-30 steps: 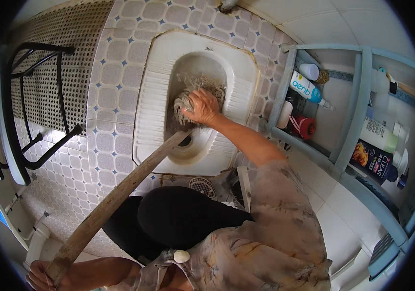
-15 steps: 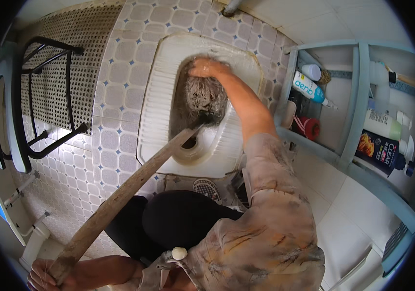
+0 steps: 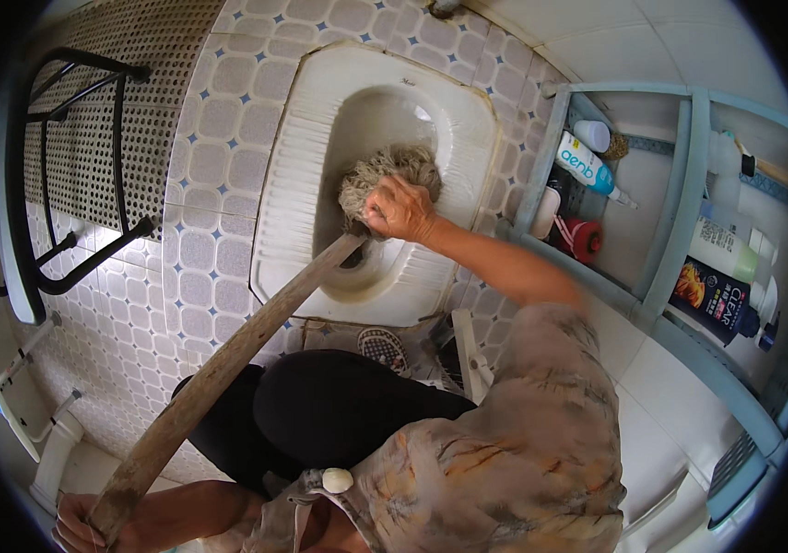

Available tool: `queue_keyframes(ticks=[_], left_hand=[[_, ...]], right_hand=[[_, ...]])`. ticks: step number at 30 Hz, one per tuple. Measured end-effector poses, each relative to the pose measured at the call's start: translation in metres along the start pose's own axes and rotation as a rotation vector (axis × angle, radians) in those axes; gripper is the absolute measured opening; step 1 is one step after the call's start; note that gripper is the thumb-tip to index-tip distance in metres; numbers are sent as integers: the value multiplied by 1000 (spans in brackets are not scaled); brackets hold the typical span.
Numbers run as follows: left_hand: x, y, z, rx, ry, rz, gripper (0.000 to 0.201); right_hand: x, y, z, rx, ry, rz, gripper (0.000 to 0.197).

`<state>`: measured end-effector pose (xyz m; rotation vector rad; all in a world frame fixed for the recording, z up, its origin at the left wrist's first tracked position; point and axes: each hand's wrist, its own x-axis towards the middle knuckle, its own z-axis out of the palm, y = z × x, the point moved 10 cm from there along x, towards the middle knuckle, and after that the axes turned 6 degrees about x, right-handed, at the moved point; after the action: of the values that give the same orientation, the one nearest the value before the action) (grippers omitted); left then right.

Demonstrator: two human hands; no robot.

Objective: Mopping the floor in a kitchen and bathroom area, and cleaning a squat toilet.

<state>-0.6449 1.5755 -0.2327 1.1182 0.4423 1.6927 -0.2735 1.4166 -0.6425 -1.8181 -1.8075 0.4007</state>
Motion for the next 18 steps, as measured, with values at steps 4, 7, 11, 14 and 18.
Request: queue_keyframes(ticks=[4,7,11,14,18], left_hand=[[6,1,-3,-7,4,-21,26],[7,-5,6,19,-40,-36,27],[-4,4,15,15,-44,-3,28],[-9,12,9,-6,-55,11,30],[-21,13,3,-5,-52,20,29]], right_hand=[[32,35,35,15,-71,2,16],[63,102,72,-221,-347,295,22],[94,157,86,-235,-452,511,36],[98,175,74,-181,-401,561,37],[96,163,35,-81,-147,646,30]])
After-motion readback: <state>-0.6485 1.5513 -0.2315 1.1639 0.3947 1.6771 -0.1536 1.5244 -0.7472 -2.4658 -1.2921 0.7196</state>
